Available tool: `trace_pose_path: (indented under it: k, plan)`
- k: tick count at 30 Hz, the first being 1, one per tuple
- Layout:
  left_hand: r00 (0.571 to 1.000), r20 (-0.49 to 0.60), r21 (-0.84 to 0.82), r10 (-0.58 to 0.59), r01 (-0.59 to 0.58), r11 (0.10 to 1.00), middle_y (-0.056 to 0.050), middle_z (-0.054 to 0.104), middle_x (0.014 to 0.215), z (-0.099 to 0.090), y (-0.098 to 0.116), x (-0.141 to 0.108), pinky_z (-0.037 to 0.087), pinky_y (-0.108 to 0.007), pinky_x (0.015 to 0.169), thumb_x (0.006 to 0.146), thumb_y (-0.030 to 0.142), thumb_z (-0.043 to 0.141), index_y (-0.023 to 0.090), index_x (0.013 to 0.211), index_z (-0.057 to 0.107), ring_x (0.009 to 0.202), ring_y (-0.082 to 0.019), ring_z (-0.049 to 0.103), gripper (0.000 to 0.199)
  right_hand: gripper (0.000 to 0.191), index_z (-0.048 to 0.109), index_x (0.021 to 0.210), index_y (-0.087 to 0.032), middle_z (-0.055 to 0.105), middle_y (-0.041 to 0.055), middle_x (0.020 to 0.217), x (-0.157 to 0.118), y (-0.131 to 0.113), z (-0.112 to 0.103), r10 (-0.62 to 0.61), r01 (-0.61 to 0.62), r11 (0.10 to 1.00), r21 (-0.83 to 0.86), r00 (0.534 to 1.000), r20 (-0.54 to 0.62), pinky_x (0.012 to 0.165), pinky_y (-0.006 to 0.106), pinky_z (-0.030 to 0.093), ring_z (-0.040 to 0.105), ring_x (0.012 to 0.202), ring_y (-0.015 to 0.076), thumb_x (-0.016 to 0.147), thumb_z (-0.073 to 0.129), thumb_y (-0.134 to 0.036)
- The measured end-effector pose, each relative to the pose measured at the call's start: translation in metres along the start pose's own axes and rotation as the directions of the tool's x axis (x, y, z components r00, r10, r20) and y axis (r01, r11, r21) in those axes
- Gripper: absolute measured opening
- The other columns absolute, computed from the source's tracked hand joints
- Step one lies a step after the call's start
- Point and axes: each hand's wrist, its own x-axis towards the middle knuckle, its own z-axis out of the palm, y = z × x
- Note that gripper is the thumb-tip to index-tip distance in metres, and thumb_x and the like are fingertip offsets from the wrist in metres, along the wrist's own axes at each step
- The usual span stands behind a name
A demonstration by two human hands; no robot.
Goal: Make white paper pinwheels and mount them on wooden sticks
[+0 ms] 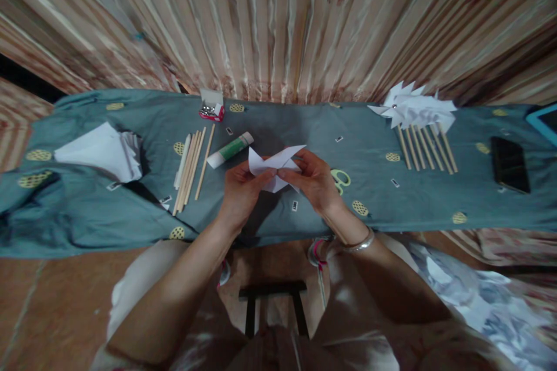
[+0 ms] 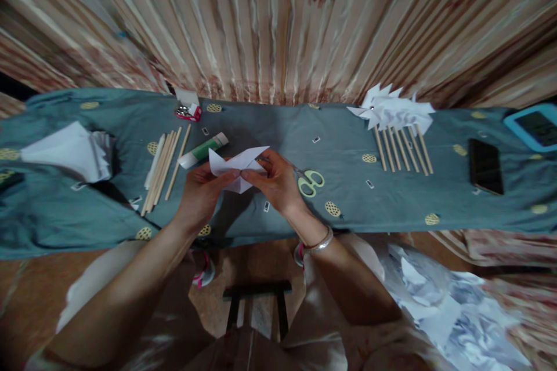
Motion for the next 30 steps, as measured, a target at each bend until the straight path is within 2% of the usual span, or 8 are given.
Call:
trace_pose_path:
  k: [8, 12, 16, 19, 21, 23, 27, 30]
  plan:
    - [0.999, 0.045, -0.011, 0.0, 0.001, 1.0, 0.0, 0.074, 0.076, -0.003, 0.0, 0.0, 0.052, -0.026, 0.069, 0.058, 0.027, 0.087, 0.019, 0.081, 0.077, 0.066, -0.012, 0.064, 0.027, 0.044, 0.062, 0.101, -0.024, 0.077, 0.0004, 0.093, 0.002, 0.001, -0.001, -0.015, 0.015, 1.0, -0.002, 1.0, 0.004, 0.076, 0.032, 0.059, 0.072, 0.081, 0.0173, 0.066, 0.086, -0.034]
    - [0.994, 0.055, 0.012, 0.089, -0.09, 0.996, -0.002, 0.075, 0.081, -0.009, 0.006, 0.002, 0.054, -0.03, 0.076, 0.063, 0.04, 0.087, 0.02, 0.087, 0.077, 0.076, -0.016, 0.069, 0.033, 0.045, 0.062, 0.098, -0.024, 0.076, -0.0005, 0.09, 0.004, -0.003, -0.004, -0.039, 0.039, 0.999, -0.015, 0.999, -0.03, 0.077, 0.033, 0.059, 0.071, 0.079, 0.0171, 0.063, 0.088, -0.036]
    - [0.977, -0.045, 0.076, 0.21, -0.206, 0.976, -0.006, 0.076, 0.088, -0.027, 0.011, 0.016, 0.053, -0.03, 0.079, 0.076, 0.052, 0.075, 0.019, 0.087, 0.076, 0.084, -0.018, 0.07, 0.034, 0.042, 0.064, 0.094, -0.023, 0.075, -0.0002, 0.089, 0.007, -0.005, -0.008, -0.069, 0.067, 0.997, -0.03, 0.996, -0.065, 0.078, 0.033, 0.059, 0.071, 0.081, 0.0174, 0.062, 0.088, -0.035]
    - [0.941, -0.109, 0.235, 0.319, -0.288, 0.929, -0.006, 0.075, 0.09, -0.053, 0.012, 0.035, 0.053, -0.028, 0.076, 0.077, 0.04, 0.071, 0.018, 0.092, 0.075, 0.078, -0.016, 0.068, 0.026, 0.041, 0.064, 0.094, -0.023, 0.076, -0.0002, 0.089, 0.008, -0.005, -0.01, -0.082, 0.081, 0.996, -0.03, 0.994, -0.068, 0.079, 0.033, 0.059, 0.071, 0.082, 0.0173, 0.062, 0.088, -0.034]
    - [0.903, -0.111, 0.409, 0.414, -0.338, 0.848, -0.008, 0.075, 0.094, -0.071, 0.012, 0.048, 0.053, -0.028, 0.074, 0.078, 0.033, 0.066, 0.016, 0.096, 0.074, 0.076, -0.017, 0.067, 0.026, 0.042, 0.064, 0.095, -0.023, 0.076, -0.0001, 0.09, 0.009, -0.005, -0.01, -0.092, 0.09, 0.995, -0.036, 0.994, -0.066, 0.079, 0.033, 0.059, 0.071, 0.082, 0.0172, 0.062, 0.088, -0.034]
    - [0.866, -0.069, 0.666, 0.496, -0.329, 0.669, -0.01, 0.074, 0.101, -0.088, 0.013, 0.056, 0.053, -0.03, 0.075, 0.079, 0.027, 0.06, 0.014, 0.1, 0.073, 0.081, -0.019, 0.068, 0.028, 0.042, 0.064, 0.096, -0.022, 0.075, 0.0003, 0.09, 0.01, -0.004, -0.01, -0.099, 0.096, 0.994, -0.046, 0.993, -0.06, 0.08, 0.033, 0.059, 0.071, 0.083, 0.0174, 0.063, 0.087, -0.034]
    - [0.903, 0.04, 0.955, 0.428, -0.161, 0.25, -0.011, 0.074, 0.106, -0.111, 0.016, 0.061, 0.053, -0.035, 0.086, 0.079, 0.019, 0.055, 0.016, 0.108, 0.072, 0.091, -0.025, 0.069, 0.034, 0.042, 0.065, 0.096, -0.022, 0.076, 0.0003, 0.09, 0.011, -0.005, -0.01, -0.111, 0.109, 0.993, -0.043, 0.992, -0.056, 0.081, 0.034, 0.06, 0.072, 0.084, 0.0177, 0.063, 0.087, -0.034]
    - [0.928, 0.065, 0.991, 0.366, -0.102, 0.082, -0.011, 0.074, 0.107, -0.119, 0.014, 0.059, 0.053, -0.036, 0.089, 0.078, 0.018, 0.054, 0.016, 0.111, 0.072, 0.096, -0.027, 0.07, 0.037, 0.041, 0.065, 0.095, -0.023, 0.076, 0.0001, 0.091, 0.012, -0.005, -0.009, -0.105, 0.104, 0.994, -0.031, 0.993, -0.057, 0.082, 0.034, 0.06, 0.072, 0.084, 0.0179, 0.063, 0.087, -0.034]
